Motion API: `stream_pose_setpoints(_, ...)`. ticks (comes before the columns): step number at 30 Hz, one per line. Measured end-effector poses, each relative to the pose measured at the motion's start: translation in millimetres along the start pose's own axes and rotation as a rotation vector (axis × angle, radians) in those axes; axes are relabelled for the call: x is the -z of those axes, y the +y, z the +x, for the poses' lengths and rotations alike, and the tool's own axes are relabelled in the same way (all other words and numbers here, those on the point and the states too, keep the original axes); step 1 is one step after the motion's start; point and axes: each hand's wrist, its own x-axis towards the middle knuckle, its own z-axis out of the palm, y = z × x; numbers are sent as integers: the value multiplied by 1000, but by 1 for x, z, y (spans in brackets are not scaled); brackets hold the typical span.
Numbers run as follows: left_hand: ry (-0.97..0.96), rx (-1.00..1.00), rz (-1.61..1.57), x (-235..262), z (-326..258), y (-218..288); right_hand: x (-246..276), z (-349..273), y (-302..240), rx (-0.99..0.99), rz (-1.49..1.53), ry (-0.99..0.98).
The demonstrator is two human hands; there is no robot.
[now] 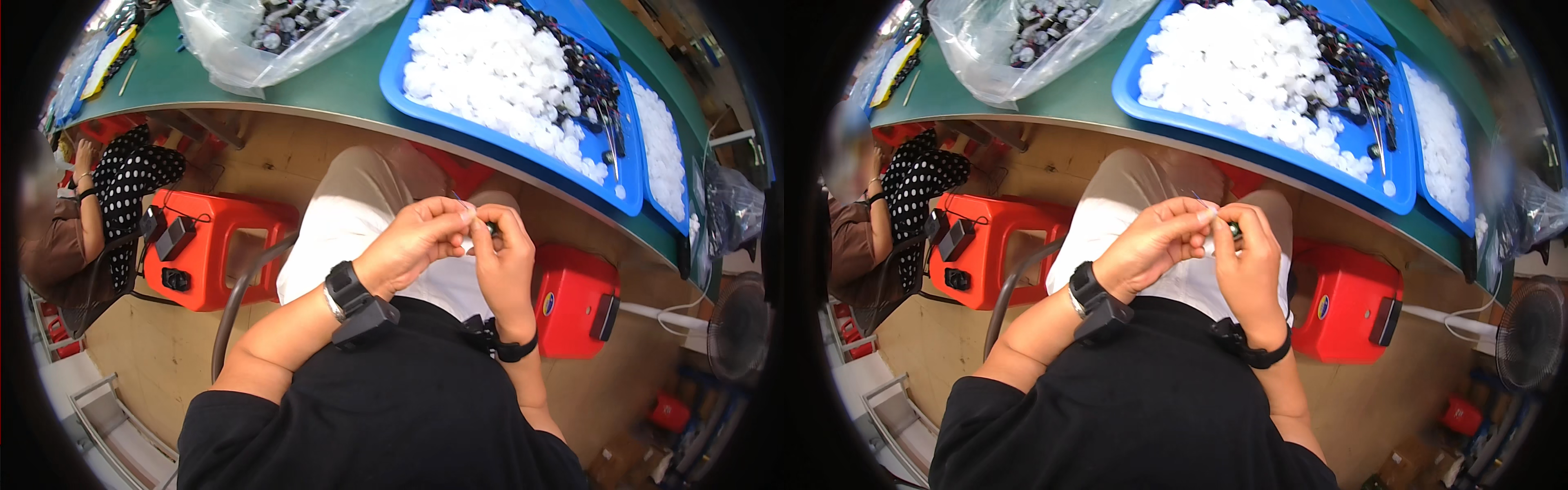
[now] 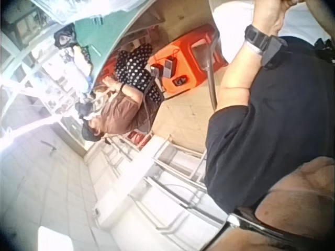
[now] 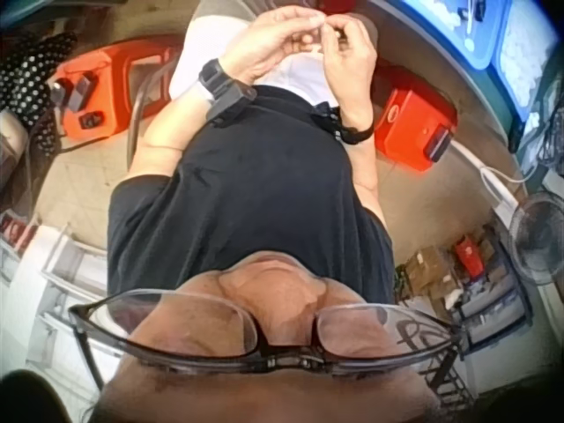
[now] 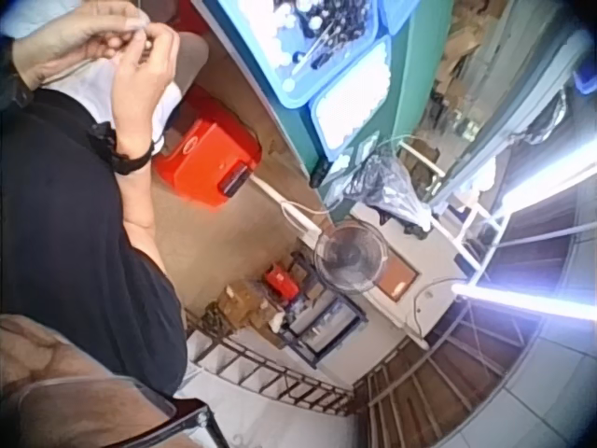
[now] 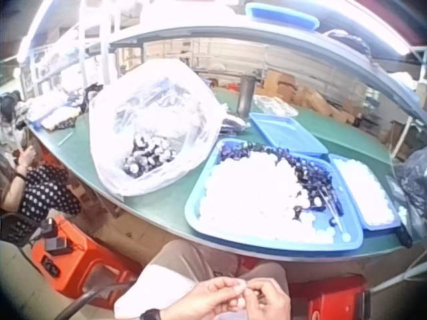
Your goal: Assembling small plastic components by inserting gaskets and stems into white caps at a workbench.
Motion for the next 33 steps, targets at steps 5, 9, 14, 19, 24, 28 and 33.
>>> stream_pose_setpoints(5, -8, -47, 104, 4, 5, -11, 8, -2, 9, -154, 224, -81)
stream_pose_setpoints(9, -31, -147, 249, 2, 6, -13, 9, -2, 3, -193, 244, -72)
stream_pose_setpoints(14, -25, -191, 292, 1, 6, -12, 5, -3, -1, -214, 362, -46)
stream_pose_setpoints(19, -16, -367, 548, 1, 5, -11, 4, -2, -8, -172, 308, -82)
stream_pose_setpoints(24, 49, -509, 830, -7, 1, -6, 7, -1, -7, -223, 342, -102)
stream_pose_setpoints(28, 47, -496, 839, -11, -3, -7, 16, -1, 10, -277, 361, -133)
stream_pose_setpoints(33, -13, -486, 714, -3, 8, -21, 15, 2, 7, -118, 219, 11)
